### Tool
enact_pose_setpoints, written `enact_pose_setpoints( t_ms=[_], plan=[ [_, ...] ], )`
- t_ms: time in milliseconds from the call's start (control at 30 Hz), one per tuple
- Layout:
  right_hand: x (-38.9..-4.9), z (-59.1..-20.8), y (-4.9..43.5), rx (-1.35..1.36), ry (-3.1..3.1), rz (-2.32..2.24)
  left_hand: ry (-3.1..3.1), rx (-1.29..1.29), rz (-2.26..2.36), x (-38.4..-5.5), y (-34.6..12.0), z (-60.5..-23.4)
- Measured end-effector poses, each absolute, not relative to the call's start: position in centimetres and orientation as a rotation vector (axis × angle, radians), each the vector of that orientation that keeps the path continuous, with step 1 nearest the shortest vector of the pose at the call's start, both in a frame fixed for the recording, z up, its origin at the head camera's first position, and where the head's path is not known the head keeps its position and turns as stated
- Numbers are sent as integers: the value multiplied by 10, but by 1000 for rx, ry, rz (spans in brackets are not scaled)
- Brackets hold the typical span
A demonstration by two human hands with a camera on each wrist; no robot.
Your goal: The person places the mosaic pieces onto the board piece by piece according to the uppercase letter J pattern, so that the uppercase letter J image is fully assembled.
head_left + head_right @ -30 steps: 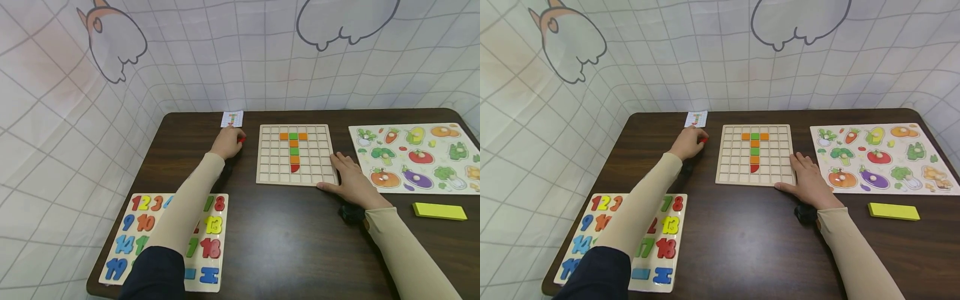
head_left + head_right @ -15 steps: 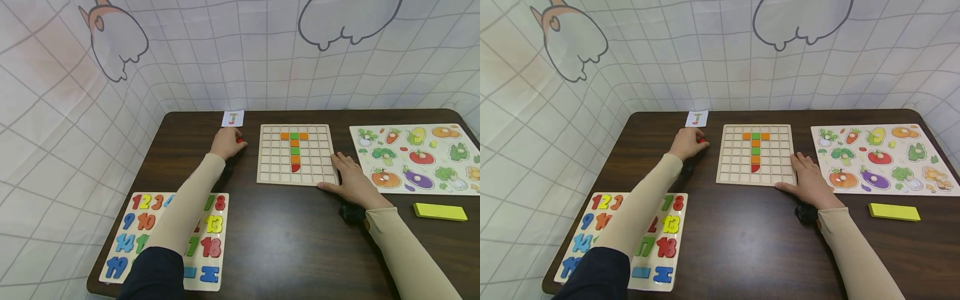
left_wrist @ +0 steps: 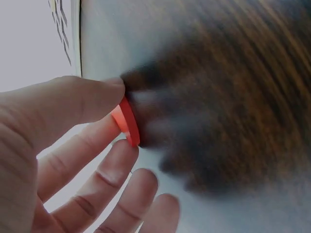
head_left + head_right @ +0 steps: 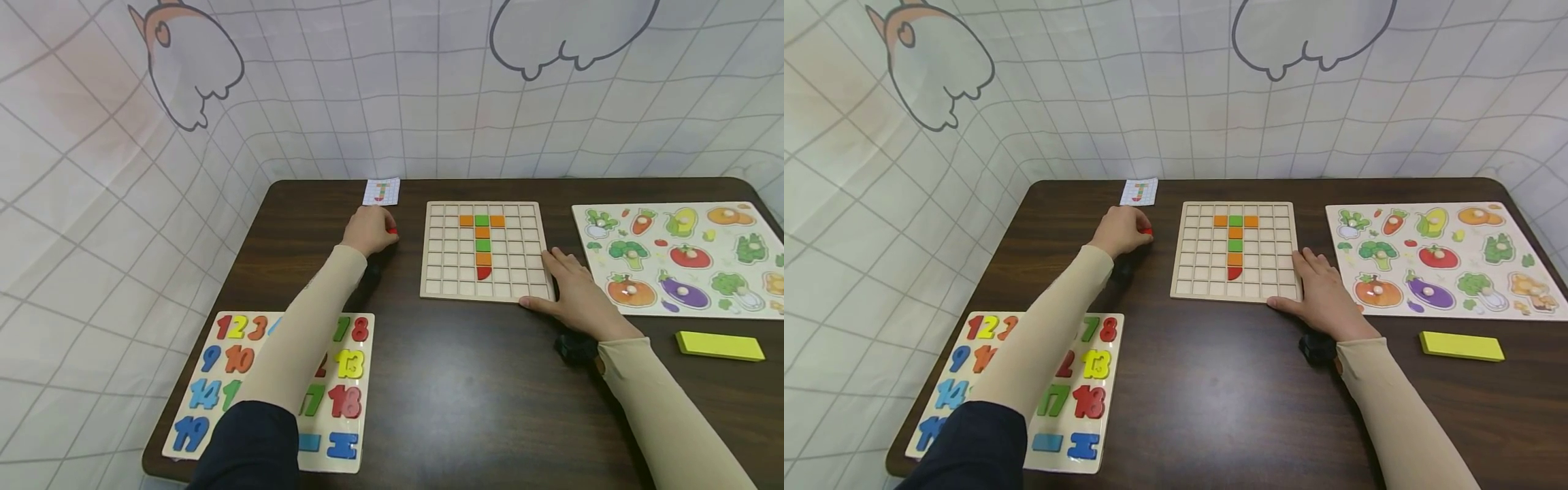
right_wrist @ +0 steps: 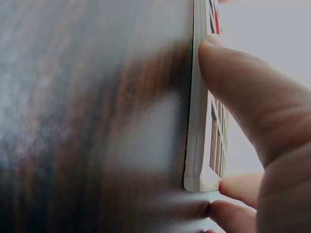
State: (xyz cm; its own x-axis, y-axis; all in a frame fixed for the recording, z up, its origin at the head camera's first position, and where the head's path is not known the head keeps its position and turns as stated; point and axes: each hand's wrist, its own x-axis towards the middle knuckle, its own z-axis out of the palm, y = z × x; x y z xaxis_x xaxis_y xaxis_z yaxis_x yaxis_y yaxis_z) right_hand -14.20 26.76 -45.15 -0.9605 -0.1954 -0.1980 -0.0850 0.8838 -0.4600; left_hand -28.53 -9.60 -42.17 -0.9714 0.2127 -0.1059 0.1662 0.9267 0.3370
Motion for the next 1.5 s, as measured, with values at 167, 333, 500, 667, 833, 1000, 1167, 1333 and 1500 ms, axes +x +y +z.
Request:
enact_pose_setpoints(
  t_ms=[167,333,500,667,833,1000,1167,1333,1500],
  plan=[
    [-142,-452,267,-207,2810,-676,2935,299,447,-286,-94,-422],
    [-143,-453,268,-201,2803,-677,2944,310,432,-284,-88,-423],
    [-142,-453,268,-206,2813,-668,2949,334,439,-279,-84,-426],
    [-141,-451,268,-220,2822,-663,2953,403,454,-269,-77,-425],
    [-141,-450,268,-220,2822,-663,2935,562,470,-257,-60,-419],
    [-141,-452,268,-217,2821,-665,2909,710,410,-244,-39,-417],
    [-141,-453,269,-213,2822,-667,2874,861,357,-232,-18,-419],
    [-141,-454,270,-233,2832,-677,2836,940,356,-225,-3,-424],
    [-141,-453,269,-233,2834,-678,2840,995,366,-225,5,-428]
  ],
)
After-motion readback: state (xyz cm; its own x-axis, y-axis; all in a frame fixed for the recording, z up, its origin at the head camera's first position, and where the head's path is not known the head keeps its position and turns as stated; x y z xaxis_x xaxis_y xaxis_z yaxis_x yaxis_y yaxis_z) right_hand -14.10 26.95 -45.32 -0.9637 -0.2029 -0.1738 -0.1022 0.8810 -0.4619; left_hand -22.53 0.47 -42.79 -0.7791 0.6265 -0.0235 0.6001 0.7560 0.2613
